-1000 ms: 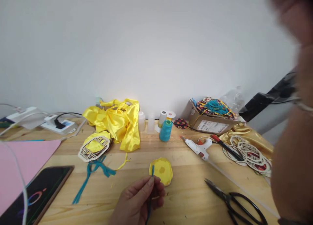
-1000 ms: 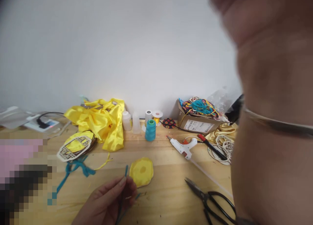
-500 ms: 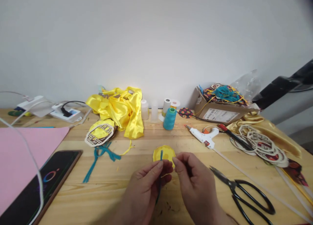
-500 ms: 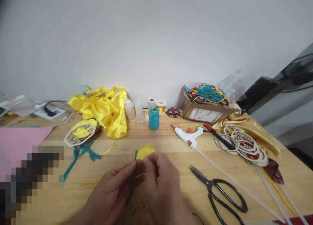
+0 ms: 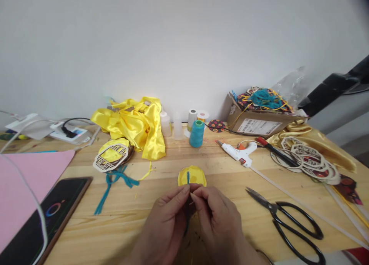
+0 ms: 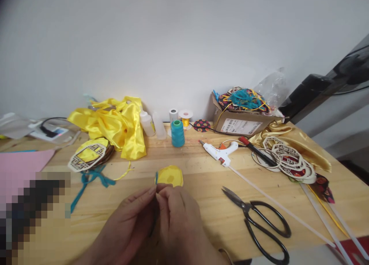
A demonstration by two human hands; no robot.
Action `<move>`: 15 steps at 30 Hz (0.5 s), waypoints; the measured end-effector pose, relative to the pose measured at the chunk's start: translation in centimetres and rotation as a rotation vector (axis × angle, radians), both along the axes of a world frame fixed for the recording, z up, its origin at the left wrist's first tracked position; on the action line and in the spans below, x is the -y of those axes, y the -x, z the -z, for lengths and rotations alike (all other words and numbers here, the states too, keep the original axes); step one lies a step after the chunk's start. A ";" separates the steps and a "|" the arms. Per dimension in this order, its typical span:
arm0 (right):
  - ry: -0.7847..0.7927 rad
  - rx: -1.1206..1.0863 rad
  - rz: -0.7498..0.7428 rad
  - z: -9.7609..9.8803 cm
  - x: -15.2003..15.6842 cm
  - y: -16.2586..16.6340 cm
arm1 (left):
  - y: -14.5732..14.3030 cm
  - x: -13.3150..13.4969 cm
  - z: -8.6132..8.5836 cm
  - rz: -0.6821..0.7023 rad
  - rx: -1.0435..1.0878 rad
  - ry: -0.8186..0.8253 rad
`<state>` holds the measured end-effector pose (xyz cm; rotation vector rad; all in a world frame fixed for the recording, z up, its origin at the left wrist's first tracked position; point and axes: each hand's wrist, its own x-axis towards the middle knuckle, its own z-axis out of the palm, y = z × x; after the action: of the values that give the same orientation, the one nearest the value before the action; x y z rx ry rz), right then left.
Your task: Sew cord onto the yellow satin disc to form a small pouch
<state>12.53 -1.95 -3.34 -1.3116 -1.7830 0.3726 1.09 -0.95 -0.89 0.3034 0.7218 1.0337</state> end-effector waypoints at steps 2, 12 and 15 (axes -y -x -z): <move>0.015 -0.013 0.015 0.0 0.0 0.1 | 0.0 0.0 -0.1 -0.002 -0.002 -0.007; 0.010 -0.022 0.031 -0.3 0.2 0.5 | 0.0 -0.1 -0.4 0.004 -0.019 -0.004; -0.046 0.005 0.030 -0.2 0.3 0.6 | 0.0 -0.1 -0.4 0.001 -0.062 0.014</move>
<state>11.94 -2.20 -3.10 -1.3064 -1.7642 0.3109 1.12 -0.81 -0.44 0.3248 0.7840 1.0221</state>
